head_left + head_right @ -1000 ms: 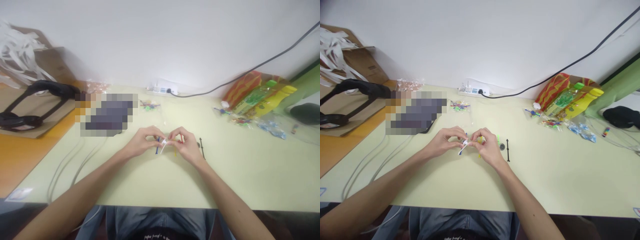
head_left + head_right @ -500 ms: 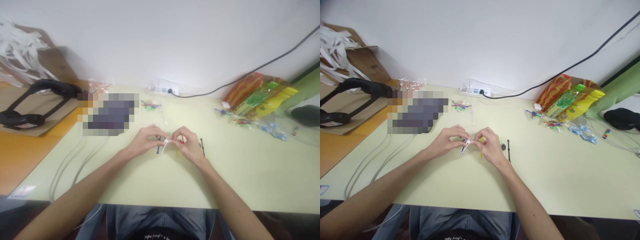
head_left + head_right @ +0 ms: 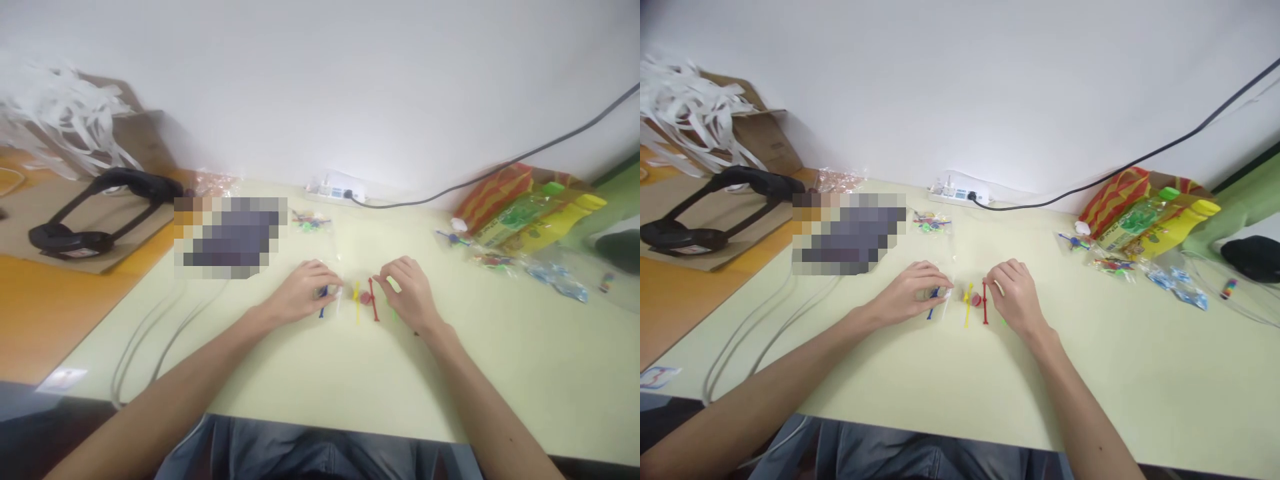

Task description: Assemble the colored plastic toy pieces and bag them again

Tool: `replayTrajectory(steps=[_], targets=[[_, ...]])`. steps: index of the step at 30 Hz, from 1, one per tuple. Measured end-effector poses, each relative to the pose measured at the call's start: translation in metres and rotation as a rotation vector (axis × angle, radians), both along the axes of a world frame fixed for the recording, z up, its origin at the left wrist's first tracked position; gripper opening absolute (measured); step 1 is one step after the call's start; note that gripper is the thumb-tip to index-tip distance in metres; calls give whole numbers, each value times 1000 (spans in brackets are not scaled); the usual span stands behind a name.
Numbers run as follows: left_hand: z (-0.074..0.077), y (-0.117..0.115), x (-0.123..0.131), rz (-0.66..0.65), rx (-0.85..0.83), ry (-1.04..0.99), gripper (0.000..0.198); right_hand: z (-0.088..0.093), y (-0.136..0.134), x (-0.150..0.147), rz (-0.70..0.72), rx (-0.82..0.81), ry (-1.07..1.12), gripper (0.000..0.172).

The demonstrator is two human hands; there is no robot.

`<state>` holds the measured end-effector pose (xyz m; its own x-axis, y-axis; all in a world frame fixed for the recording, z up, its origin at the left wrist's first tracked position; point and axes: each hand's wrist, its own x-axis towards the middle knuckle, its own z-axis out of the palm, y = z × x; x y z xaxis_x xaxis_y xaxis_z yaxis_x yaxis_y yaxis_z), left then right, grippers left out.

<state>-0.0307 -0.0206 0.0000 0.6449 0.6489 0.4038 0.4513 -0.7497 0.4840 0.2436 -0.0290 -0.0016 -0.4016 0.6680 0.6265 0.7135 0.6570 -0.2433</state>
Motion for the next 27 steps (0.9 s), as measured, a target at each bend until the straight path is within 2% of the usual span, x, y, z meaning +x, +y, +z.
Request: replayTrajectory(steps=[6, 11, 19, 27], targets=[[0, -2, 6, 43, -63, 59, 29, -6, -11, -4, -3, -109, 89, 17], [0, -1, 8, 73, -51, 86, 28, -3, -16, -12, 28, -180, 41, 4], [-3, 1, 8, 99, -60, 167, 27, -5, -15, -14, 49, -248, -40, 15], [0, -1, 7, 53, -73, 178, 35, -8, -15, -14, 42, -255, -34, 16]])
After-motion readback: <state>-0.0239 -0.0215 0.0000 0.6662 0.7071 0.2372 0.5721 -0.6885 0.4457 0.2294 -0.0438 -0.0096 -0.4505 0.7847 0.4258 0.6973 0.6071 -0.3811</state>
